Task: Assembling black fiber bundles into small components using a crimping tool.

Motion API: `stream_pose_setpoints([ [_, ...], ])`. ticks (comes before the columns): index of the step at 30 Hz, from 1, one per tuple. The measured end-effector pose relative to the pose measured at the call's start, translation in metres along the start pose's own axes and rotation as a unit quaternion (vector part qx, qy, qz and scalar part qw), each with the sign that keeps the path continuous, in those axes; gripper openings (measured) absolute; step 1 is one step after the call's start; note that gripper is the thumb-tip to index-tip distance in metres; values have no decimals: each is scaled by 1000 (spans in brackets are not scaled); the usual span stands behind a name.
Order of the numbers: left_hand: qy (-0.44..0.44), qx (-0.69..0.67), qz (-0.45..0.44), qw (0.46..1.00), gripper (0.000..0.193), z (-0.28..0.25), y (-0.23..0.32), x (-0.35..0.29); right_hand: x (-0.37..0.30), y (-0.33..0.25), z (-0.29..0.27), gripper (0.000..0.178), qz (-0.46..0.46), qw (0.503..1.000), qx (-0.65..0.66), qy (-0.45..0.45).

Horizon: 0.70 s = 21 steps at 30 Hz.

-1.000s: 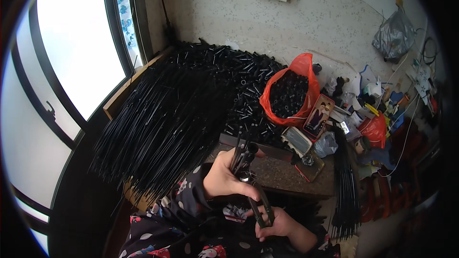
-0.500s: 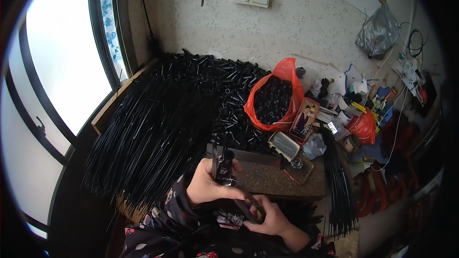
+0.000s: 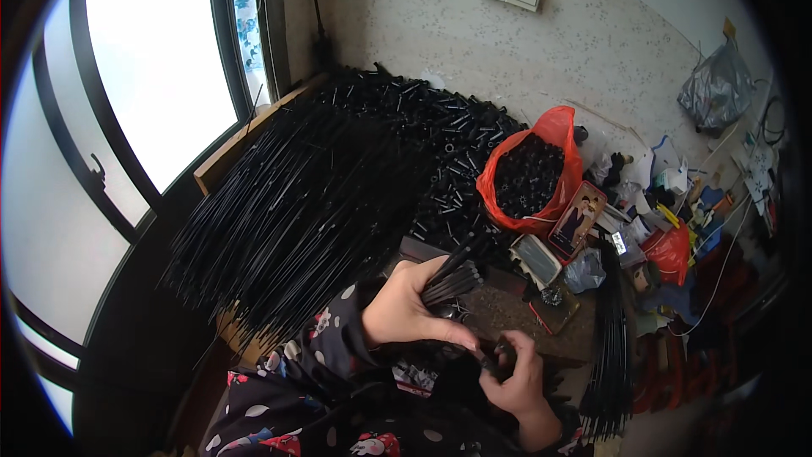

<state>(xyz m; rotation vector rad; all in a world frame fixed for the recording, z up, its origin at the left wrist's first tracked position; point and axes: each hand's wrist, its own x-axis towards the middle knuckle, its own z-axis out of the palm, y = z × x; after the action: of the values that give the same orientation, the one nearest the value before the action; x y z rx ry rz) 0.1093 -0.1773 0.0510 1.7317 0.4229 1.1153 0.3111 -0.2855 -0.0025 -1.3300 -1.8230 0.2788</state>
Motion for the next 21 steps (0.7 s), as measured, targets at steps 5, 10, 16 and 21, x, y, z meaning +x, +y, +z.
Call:
stream_pose_setpoints([
  [5,-8,-114,-44,992,57,-7,-8,3,-10,-15,3,29,129,967,134,-177],
  [10,-4,-18,-47,999,45,-1,-5,0,-8,-7,-6,54,262,724,563,-299],
  [16,15,-10,-72,997,31,2,-6,-1,-19,-13,11,36,271,757,517,-293],
  [21,84,-31,-96,991,29,20,8,-2,-26,-11,30,22,235,866,394,-201],
])
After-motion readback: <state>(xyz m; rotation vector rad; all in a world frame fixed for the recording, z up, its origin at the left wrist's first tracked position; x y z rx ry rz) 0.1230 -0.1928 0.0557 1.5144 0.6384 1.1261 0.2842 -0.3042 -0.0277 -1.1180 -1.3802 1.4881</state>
